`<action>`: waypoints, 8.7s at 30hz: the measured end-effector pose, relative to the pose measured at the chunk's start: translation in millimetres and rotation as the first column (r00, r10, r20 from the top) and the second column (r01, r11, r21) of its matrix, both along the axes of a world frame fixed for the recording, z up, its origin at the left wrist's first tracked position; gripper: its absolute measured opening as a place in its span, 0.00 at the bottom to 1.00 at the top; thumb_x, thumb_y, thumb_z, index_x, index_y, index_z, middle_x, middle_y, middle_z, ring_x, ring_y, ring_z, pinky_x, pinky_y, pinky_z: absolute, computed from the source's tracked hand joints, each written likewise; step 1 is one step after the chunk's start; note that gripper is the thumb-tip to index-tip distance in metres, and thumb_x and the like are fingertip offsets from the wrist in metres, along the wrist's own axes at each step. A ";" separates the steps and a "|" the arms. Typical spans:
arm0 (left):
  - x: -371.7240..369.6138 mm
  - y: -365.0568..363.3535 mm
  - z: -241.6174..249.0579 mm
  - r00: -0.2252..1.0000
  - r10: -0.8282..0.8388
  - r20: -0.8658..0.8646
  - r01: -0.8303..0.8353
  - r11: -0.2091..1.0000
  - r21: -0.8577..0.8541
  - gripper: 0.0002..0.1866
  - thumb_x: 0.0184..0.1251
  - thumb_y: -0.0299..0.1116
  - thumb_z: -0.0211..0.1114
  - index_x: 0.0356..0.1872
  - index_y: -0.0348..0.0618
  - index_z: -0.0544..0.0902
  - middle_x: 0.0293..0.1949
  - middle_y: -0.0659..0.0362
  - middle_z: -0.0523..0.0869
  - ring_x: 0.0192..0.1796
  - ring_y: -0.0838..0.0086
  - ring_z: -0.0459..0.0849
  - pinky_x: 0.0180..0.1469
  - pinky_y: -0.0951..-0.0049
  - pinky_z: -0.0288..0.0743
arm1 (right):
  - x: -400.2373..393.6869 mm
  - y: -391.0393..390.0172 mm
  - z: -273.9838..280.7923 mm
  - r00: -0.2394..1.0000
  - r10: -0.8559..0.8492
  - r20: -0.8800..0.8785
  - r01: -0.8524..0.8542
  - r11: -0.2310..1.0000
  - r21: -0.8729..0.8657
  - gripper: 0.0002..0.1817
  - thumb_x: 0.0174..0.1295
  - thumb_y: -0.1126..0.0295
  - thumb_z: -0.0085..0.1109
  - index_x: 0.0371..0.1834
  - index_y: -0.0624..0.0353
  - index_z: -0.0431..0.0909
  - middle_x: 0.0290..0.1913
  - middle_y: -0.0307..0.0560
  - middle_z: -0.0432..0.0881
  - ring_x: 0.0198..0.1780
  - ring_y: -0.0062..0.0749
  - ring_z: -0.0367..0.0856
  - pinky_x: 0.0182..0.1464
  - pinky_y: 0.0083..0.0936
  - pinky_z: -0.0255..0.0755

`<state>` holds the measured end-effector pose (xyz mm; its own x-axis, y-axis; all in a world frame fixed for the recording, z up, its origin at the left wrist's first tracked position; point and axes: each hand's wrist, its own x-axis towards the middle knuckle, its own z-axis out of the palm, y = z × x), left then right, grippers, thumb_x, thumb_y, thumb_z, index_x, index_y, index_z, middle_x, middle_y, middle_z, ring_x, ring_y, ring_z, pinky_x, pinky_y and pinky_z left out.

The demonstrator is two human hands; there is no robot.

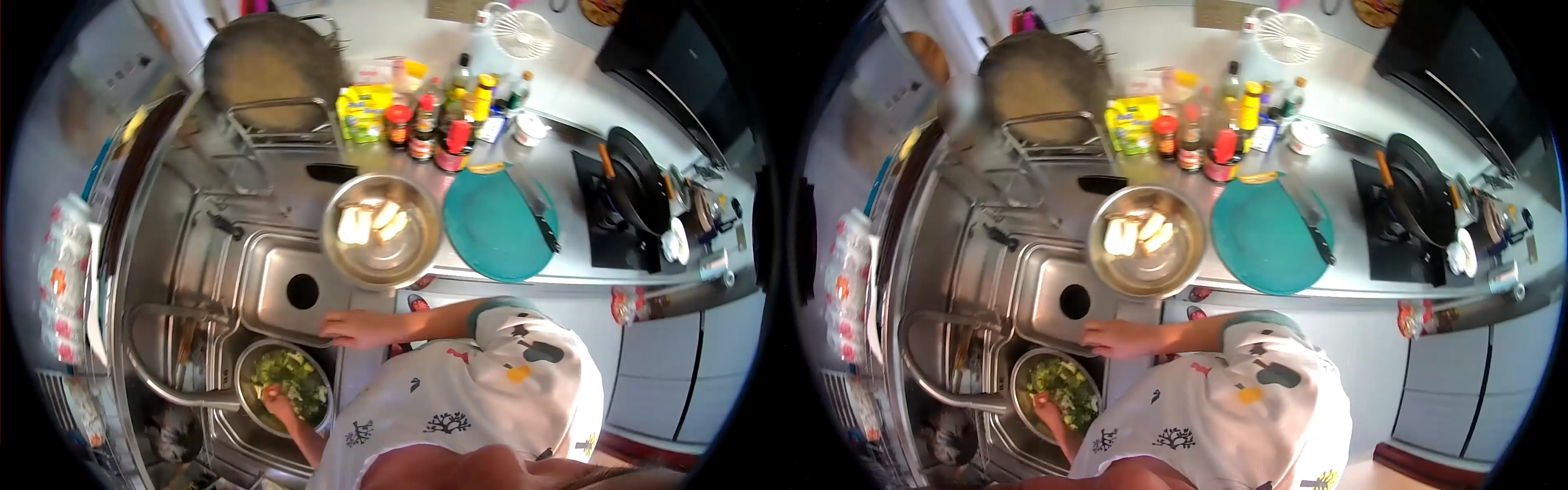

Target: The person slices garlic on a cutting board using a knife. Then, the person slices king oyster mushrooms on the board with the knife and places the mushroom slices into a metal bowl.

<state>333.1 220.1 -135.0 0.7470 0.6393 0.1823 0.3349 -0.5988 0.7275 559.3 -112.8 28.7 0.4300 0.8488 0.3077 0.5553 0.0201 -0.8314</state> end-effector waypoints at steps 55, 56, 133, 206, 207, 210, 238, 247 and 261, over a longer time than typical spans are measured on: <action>406.4 -621.0 92.1 0.227 -0.939 0.257 0.889 0.308 0.340 0.05 0.50 0.18 0.61 0.29 0.38 0.80 0.36 0.56 0.82 0.37 0.59 0.82 0.41 0.66 0.77 | 56.0 -466.3 20.8 0.573 -0.748 0.335 0.713 0.253 -0.654 0.08 0.65 0.69 0.49 0.39 0.63 0.71 0.24 0.57 0.81 0.31 0.52 0.82 0.34 0.42 0.76; 406.1 -619.7 91.6 0.227 -0.939 0.257 0.888 0.308 0.340 0.05 0.50 0.18 0.61 0.29 0.38 0.80 0.36 0.56 0.82 0.37 0.59 0.82 0.41 0.66 0.77 | 54.6 -466.2 22.6 0.574 -0.747 0.335 0.712 0.253 -0.655 0.08 0.65 0.69 0.49 0.39 0.63 0.71 0.24 0.57 0.81 0.31 0.52 0.82 0.34 0.42 0.76; 411.6 -638.5 83.8 0.200 -0.952 0.231 0.920 0.263 0.290 0.04 0.51 0.18 0.64 0.29 0.36 0.80 0.35 0.54 0.81 0.39 0.60 0.81 0.40 0.66 0.77 | 58.5 -482.5 13.2 0.490 -0.810 0.321 0.704 0.151 -0.694 0.12 0.67 0.65 0.48 0.40 0.64 0.69 0.30 0.62 0.83 0.36 0.56 0.83 0.42 0.46 0.76; 404.3 -618.0 103.3 0.132 -0.984 0.121 0.938 0.164 0.304 0.07 0.48 0.15 0.57 0.29 0.36 0.76 0.36 0.54 0.79 0.41 0.57 0.79 0.41 0.64 0.75 | 38.2 -447.5 6.5 0.420 -0.878 0.229 0.711 0.162 -0.684 0.11 0.67 0.66 0.47 0.40 0.65 0.67 0.28 0.64 0.81 0.35 0.59 0.81 0.39 0.47 0.75; 403.5 -618.2 103.6 0.139 -0.983 0.117 0.938 0.169 0.304 0.07 0.47 0.14 0.57 0.29 0.36 0.76 0.36 0.54 0.79 0.40 0.57 0.79 0.41 0.64 0.75 | 38.2 -446.3 1.6 0.421 -0.880 0.222 0.713 0.170 -0.680 0.11 0.68 0.66 0.47 0.41 0.65 0.67 0.28 0.64 0.81 0.35 0.60 0.81 0.38 0.47 0.75; 404.6 -618.0 98.9 0.136 -0.979 0.155 0.930 0.180 0.321 0.07 0.47 0.15 0.58 0.29 0.36 0.76 0.35 0.54 0.79 0.40 0.58 0.79 0.41 0.64 0.75 | 46.5 -440.2 -13.1 0.418 -0.882 0.219 0.728 0.181 -0.661 0.11 0.68 0.66 0.47 0.41 0.65 0.68 0.28 0.64 0.81 0.35 0.59 0.81 0.39 0.47 0.75; 400.5 -616.6 88.4 0.248 -0.948 0.201 0.922 0.294 0.250 0.09 0.46 0.20 0.69 0.29 0.36 0.79 0.35 0.53 0.80 0.40 0.57 0.79 0.41 0.63 0.75 | 26.4 -448.9 5.9 0.431 -0.869 0.244 0.704 0.154 -0.693 0.10 0.67 0.66 0.47 0.39 0.64 0.68 0.26 0.61 0.81 0.33 0.57 0.82 0.37 0.46 0.75; 403.9 -616.6 84.6 0.157 -0.951 0.267 0.937 0.228 0.263 0.03 0.50 0.17 0.63 0.26 0.35 0.80 0.33 0.54 0.81 0.37 0.59 0.81 0.39 0.66 0.77 | 44.2 -440.0 6.7 0.370 -0.902 0.220 0.737 0.141 -0.661 0.11 0.67 0.66 0.48 0.38 0.65 0.67 0.26 0.63 0.81 0.33 0.60 0.81 0.37 0.48 0.74; 401.6 -612.3 81.4 0.121 -0.971 0.204 0.929 0.184 0.322 0.05 0.50 0.18 0.60 0.29 0.36 0.78 0.35 0.55 0.79 0.39 0.59 0.79 0.39 0.64 0.76 | 42.4 -444.7 13.4 0.405 -0.902 0.146 0.663 0.180 -0.727 0.13 0.68 0.64 0.46 0.42 0.66 0.69 0.32 0.64 0.82 0.38 0.60 0.81 0.43 0.48 0.73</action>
